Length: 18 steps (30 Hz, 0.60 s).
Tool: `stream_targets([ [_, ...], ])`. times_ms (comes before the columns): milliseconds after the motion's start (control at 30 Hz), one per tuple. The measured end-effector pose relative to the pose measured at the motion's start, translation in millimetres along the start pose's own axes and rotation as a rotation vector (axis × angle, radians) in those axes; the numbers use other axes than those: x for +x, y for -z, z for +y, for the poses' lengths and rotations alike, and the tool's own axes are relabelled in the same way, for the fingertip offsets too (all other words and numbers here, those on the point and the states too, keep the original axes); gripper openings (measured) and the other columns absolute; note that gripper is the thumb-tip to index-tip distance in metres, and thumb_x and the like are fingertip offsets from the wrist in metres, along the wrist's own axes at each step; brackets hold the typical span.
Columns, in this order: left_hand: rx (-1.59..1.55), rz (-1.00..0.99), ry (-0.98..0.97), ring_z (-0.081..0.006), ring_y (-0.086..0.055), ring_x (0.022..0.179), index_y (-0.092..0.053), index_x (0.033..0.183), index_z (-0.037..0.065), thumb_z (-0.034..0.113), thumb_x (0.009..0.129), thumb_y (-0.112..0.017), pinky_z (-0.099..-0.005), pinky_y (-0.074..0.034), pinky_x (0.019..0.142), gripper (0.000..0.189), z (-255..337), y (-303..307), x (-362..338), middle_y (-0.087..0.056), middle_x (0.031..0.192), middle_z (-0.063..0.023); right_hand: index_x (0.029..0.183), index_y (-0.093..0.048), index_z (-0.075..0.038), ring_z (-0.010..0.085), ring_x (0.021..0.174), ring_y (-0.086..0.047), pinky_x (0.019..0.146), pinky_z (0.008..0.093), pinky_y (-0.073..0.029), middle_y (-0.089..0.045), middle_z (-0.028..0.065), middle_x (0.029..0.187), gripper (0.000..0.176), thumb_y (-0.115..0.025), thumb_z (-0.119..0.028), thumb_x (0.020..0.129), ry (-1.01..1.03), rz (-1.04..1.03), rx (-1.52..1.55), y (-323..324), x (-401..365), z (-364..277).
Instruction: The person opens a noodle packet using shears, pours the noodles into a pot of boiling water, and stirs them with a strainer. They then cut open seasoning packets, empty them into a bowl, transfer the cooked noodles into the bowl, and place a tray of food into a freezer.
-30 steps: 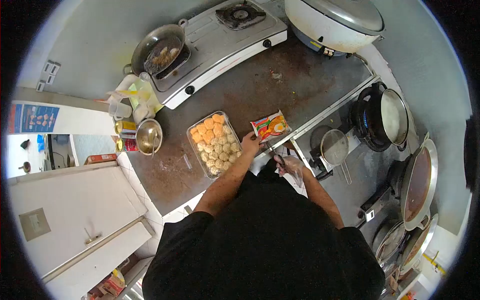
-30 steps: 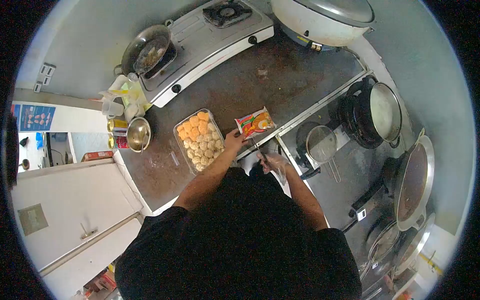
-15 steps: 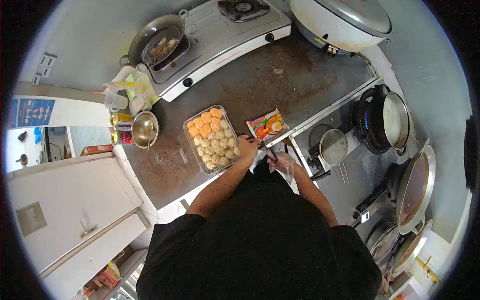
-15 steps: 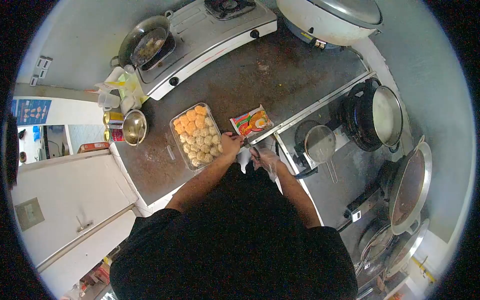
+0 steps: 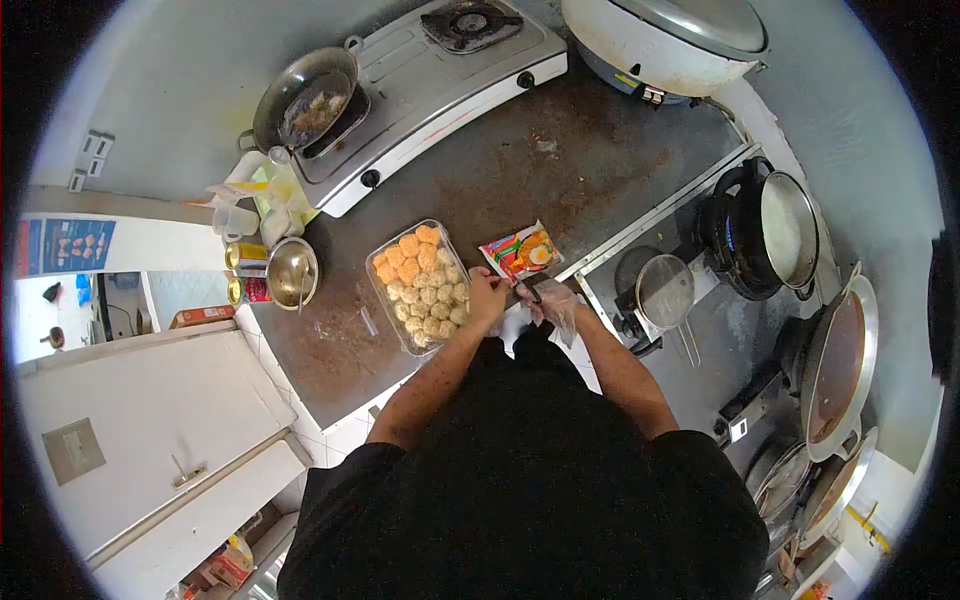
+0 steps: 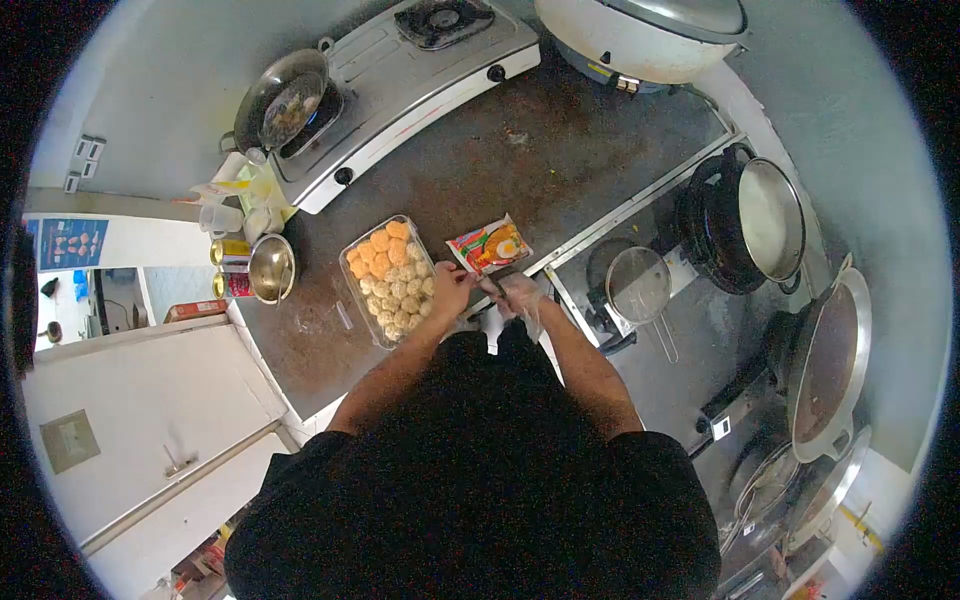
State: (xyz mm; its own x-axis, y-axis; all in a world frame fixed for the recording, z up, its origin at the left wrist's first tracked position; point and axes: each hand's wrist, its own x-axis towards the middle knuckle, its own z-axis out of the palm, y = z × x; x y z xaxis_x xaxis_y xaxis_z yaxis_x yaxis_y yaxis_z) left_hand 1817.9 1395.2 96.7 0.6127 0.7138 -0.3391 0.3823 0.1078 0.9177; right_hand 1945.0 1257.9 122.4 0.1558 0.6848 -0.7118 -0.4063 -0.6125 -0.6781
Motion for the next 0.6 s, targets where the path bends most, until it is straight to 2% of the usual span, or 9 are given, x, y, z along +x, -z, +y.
stream_targets([
  [33, 0.003, 0.001, -0.006, -0.0253, -0.066, 0.084, -0.037, 0.107, -0.001, 0.008, 0.081, -0.070, -0.0354, -0.052, 0.068, 0.043, 5, 5, 1, -0.062, 0.091, -0.0187, 0.082, -0.052, -0.011, 0.0124, 0.049, -0.046, 0.047, 0.0291, -0.039, -0.049, 0.0004, 0.063, 0.036, -0.072, -0.041, 0.082, 0.006, 0.000, 0.001, -3, -4, -9],
  [100, 0.105, -0.174, -0.055, -0.0248, -0.065, 0.085, -0.036, 0.109, -0.001, 0.006, 0.082, -0.069, -0.0346, -0.054, 0.070, 0.044, 21, 16, -3, -0.060, 0.093, -0.0174, 0.081, -0.053, -0.012, 0.0123, 0.049, -0.044, 0.045, 0.0277, -0.037, -0.047, -0.0003, 0.062, 0.036, -0.073, -0.042, 0.082, -0.169, -0.104, 0.490, -18, -18, -38],
  [133, 0.109, -0.174, -0.059, -0.0248, -0.065, 0.085, -0.036, 0.109, -0.001, 0.006, 0.082, -0.069, -0.0346, -0.054, 0.070, 0.044, 30, 21, -4, -0.060, 0.093, -0.0174, 0.076, -0.058, -0.012, 0.0106, 0.048, -0.050, 0.044, 0.0278, -0.038, -0.051, -0.0004, 0.058, 0.043, -0.070, -0.053, 0.079, -0.101, -0.065, 0.390, -20, -13, -38],
  [233, -0.134, -0.230, 0.017, -0.0236, -0.064, 0.084, -0.035, 0.112, -0.001, 0.001, 0.082, -0.067, -0.0337, -0.056, 0.073, 0.043, 43, 33, -5, -0.060, 0.099, -0.0182, 0.080, -0.059, -0.011, 0.0097, 0.048, -0.049, 0.043, 0.0276, -0.037, -0.050, -0.0021, 0.059, 0.040, -0.073, -0.049, 0.078, -0.007, 0.010, 0.077, -21, 5, -44],
  [267, -0.136, -0.266, 0.062, -0.0233, -0.064, 0.084, -0.035, 0.112, 0.000, -0.001, 0.082, -0.066, -0.0333, -0.057, 0.073, 0.043, 42, 40, -4, -0.059, 0.102, -0.0184, 0.081, -0.059, -0.010, 0.0102, 0.047, -0.049, 0.042, 0.0276, -0.037, -0.050, -0.0016, 0.058, 0.041, -0.071, -0.050, 0.080, -0.044, -0.009, 0.311, -24, 2, -49],
  [367, -0.175, -0.274, 0.122, -0.0224, -0.065, 0.082, -0.037, 0.112, 0.001, -0.003, 0.082, -0.063, -0.0338, -0.056, 0.070, 0.040, 50, 56, -11, -0.062, 0.097, -0.0175, 0.082, -0.060, -0.010, 0.0089, 0.048, -0.051, 0.041, 0.0260, -0.038, -0.049, -0.0016, 0.059, 0.040, -0.069, -0.049, 0.082, -0.071, -0.004, 0.278, -27, -10, -70],
  [467, 0.425, -0.097, -0.121, -0.0300, -0.066, 0.078, -0.053, 0.103, 0.004, 0.002, 0.080, -0.062, -0.0418, -0.051, 0.072, 0.026, 82, 72, -16, -0.065, 0.080, -0.0150, 0.086, -0.058, -0.006, 0.0115, 0.053, -0.052, 0.045, 0.0269, -0.042, -0.055, 0.0020, 0.067, 0.033, -0.066, -0.038, 0.085, 0.026, -0.091, 0.230, -18, -35, -92],
  [533, 0.544, -0.082, -0.289, -0.0313, -0.065, 0.079, -0.056, 0.102, 0.004, 0.006, 0.080, -0.062, -0.0444, -0.049, 0.077, 0.023, 77, 69, -9, -0.066, 0.081, -0.0153, 0.095, -0.061, -0.003, 0.0189, 0.067, -0.064, 0.057, 0.0304, -0.051, -0.065, 0.0087, 0.082, 0.031, -0.060, -0.033, 0.089, 0.454, 0.093, -0.717, 43, 9, -51],
  [600, 0.669, -0.069, -0.450, -0.0326, -0.065, 0.080, -0.059, 0.101, 0.004, 0.010, 0.081, -0.061, -0.0469, -0.047, 0.082, 0.021, 78, 65, -11, -0.066, 0.083, -0.0155, 0.104, -0.062, -0.002, 0.0288, 0.086, -0.068, 0.075, 0.0380, -0.054, -0.068, 0.0162, 0.098, 0.029, -0.058, -0.026, 0.087, 0.104, 0.668, -0.888, 54, -27, -85],
])
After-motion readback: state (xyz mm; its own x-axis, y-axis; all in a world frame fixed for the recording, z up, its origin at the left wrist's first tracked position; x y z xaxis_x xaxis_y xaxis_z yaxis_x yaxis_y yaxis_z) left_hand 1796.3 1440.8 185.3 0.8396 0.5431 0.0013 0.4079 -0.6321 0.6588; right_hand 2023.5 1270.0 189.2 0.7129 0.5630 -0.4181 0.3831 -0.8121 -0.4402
